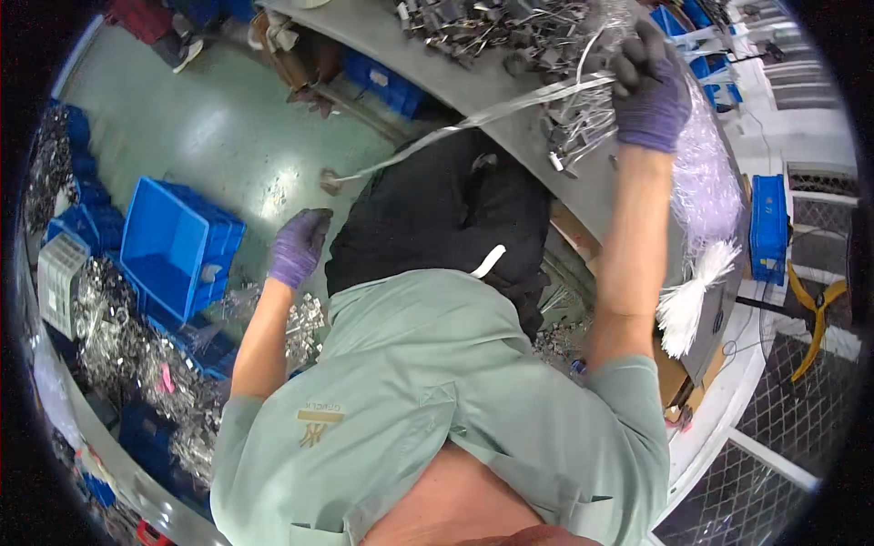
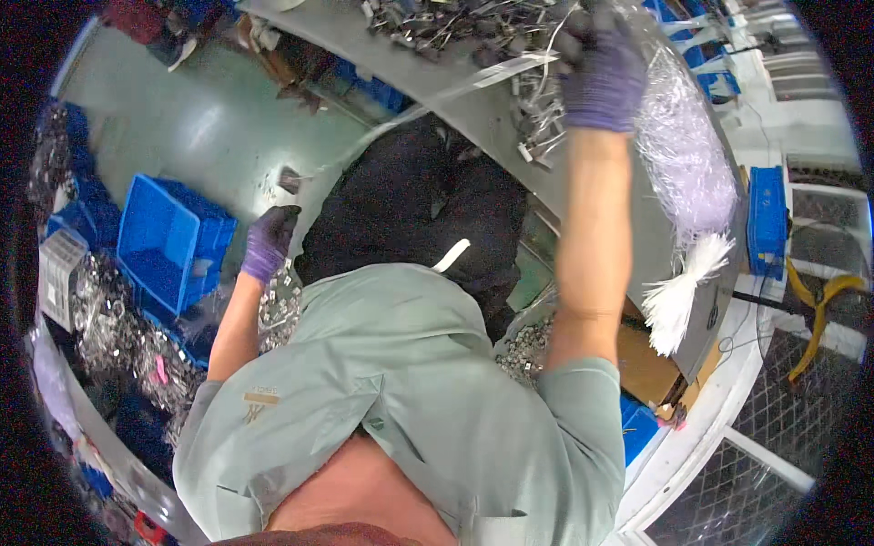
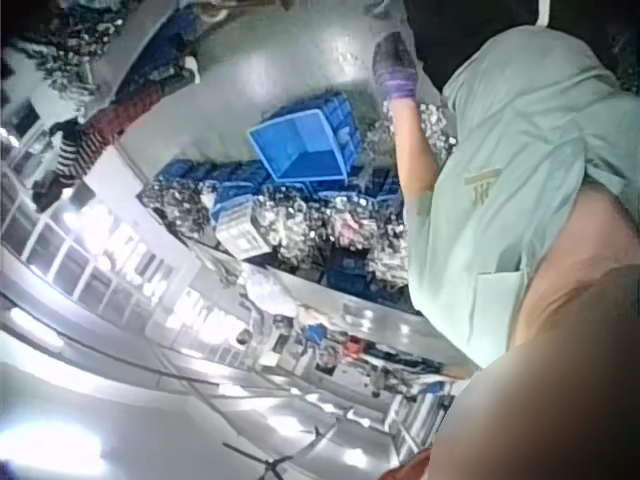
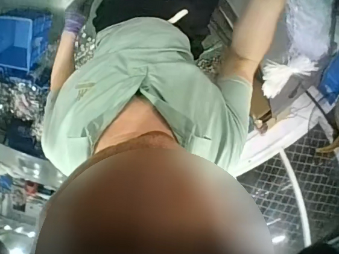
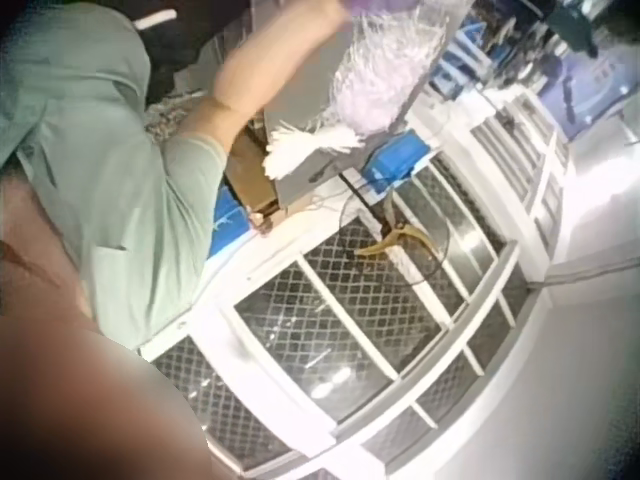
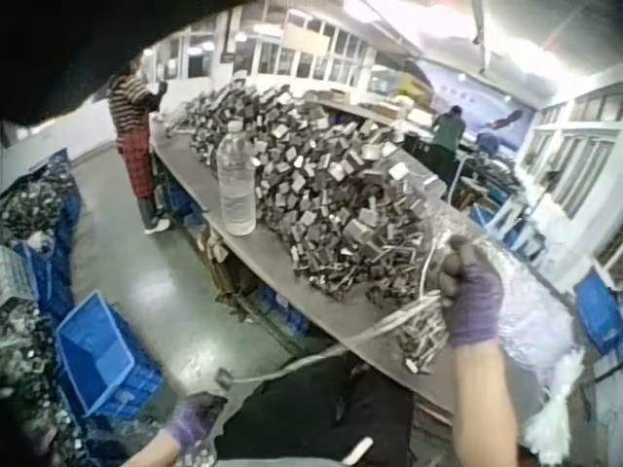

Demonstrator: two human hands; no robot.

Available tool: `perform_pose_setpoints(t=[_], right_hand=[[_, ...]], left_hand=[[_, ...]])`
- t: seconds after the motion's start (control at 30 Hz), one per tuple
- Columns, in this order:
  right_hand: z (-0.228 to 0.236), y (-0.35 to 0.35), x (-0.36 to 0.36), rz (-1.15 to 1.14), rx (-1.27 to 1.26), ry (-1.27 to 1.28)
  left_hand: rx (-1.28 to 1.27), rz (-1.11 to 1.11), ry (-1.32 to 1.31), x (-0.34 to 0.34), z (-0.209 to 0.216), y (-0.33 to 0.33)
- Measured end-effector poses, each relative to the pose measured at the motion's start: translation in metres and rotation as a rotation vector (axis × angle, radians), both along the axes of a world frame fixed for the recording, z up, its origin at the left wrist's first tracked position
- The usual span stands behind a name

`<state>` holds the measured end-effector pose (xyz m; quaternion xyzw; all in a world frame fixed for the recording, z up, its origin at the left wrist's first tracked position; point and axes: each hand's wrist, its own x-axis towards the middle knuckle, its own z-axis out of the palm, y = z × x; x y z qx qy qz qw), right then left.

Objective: Manually attaching small metal components to a bundle of wires at a workbench.

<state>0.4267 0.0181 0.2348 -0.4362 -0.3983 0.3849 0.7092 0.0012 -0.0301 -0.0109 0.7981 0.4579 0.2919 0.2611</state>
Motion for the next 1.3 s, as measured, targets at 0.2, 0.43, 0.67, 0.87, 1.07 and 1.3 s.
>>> perform_pose_setpoints(t=[0.2, 0.43, 0.67, 0.87, 1.07, 1.3], right_hand=[[0.014, -0.028, 0.175, -0.513, -0.198, 0.016], [0.033, -0.078, 0.360, -0.852, -0.278, -0.037], [0.023, -0.089, 0.397, -0.872, -0.591, -0.846], [-0.034, -0.105, 0.338, -0.492, -0.289, -0.496], [-0.100, -0.082, 0.169, -0.234, -0.067, 0.210], [-0.076, -0.081, 0.141, -0.585, -0.039, 0.276]], left_hand=[[-0.044, -0.197, 0.144, 0.052, 0.033, 0.036], [-0.327, -0.087, -0.114, -0.027, -0.021, 0.030], [-0.538, -0.055, -0.162, 0.035, 0.007, 0.018], [-0.412, -0.299, -0.127, 0.086, 0.039, 0.016], [-0.423, -0.386, 0.051, 0.107, 0.056, 0.022], [-0.543, -0.281, 0.002, 0.096, 0.044, 0.023]])
